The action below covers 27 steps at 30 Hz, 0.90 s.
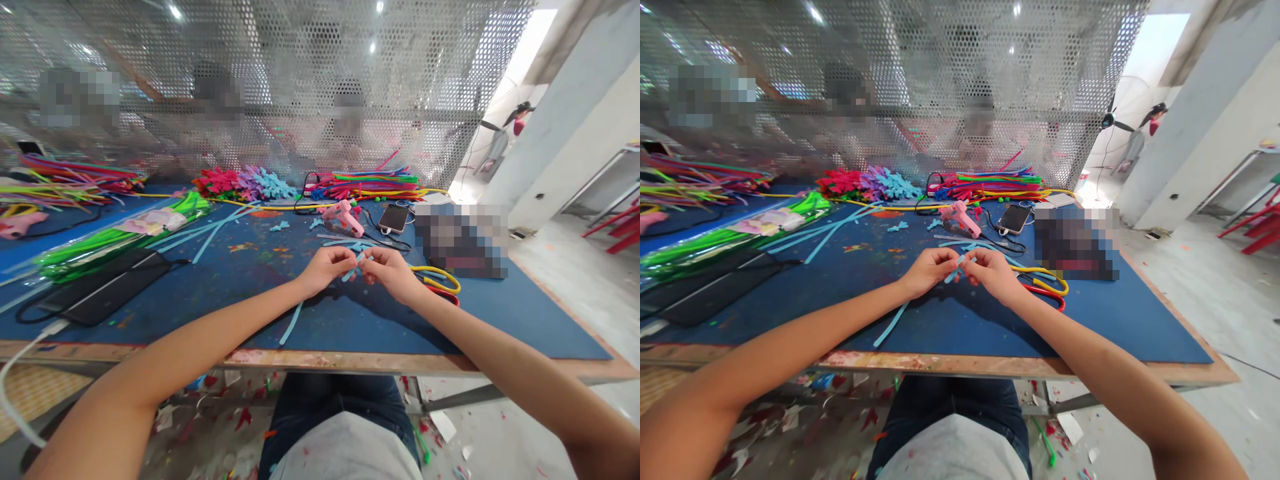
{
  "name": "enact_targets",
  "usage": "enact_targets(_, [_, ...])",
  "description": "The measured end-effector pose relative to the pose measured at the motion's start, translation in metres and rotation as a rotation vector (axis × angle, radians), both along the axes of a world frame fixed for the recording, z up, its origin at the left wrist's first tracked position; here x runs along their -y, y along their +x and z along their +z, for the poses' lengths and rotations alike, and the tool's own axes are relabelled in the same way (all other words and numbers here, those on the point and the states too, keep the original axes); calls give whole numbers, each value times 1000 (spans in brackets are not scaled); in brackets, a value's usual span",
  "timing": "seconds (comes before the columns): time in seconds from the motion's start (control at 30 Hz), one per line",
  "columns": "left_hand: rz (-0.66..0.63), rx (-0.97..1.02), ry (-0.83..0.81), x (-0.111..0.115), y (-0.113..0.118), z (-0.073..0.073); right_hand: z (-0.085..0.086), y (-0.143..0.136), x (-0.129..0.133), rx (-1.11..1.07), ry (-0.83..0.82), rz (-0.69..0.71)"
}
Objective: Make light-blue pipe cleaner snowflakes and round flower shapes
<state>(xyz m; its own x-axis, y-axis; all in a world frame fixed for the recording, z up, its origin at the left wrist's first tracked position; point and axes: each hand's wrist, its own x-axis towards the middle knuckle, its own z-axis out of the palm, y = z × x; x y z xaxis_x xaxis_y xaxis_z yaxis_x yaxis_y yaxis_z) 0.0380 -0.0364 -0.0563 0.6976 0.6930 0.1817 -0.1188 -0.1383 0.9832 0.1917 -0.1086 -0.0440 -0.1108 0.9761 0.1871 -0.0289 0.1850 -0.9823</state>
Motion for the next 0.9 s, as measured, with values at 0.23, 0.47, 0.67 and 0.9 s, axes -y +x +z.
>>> enact_targets(0.23, [-87,-16,-284,6,1,0,-1,5,0,303,156,-92])
enact_targets(0.47, [-13,25,-334,9,0,5,-3,11,-6,354,194,-101])
enact_targets(0.67, [-23,59,-367,7,0,9,2,22,-9,514,457,-158])
enact_targets(0.9, [-114,27,-530,2,-2,11,6,33,-8,905,882,-88])
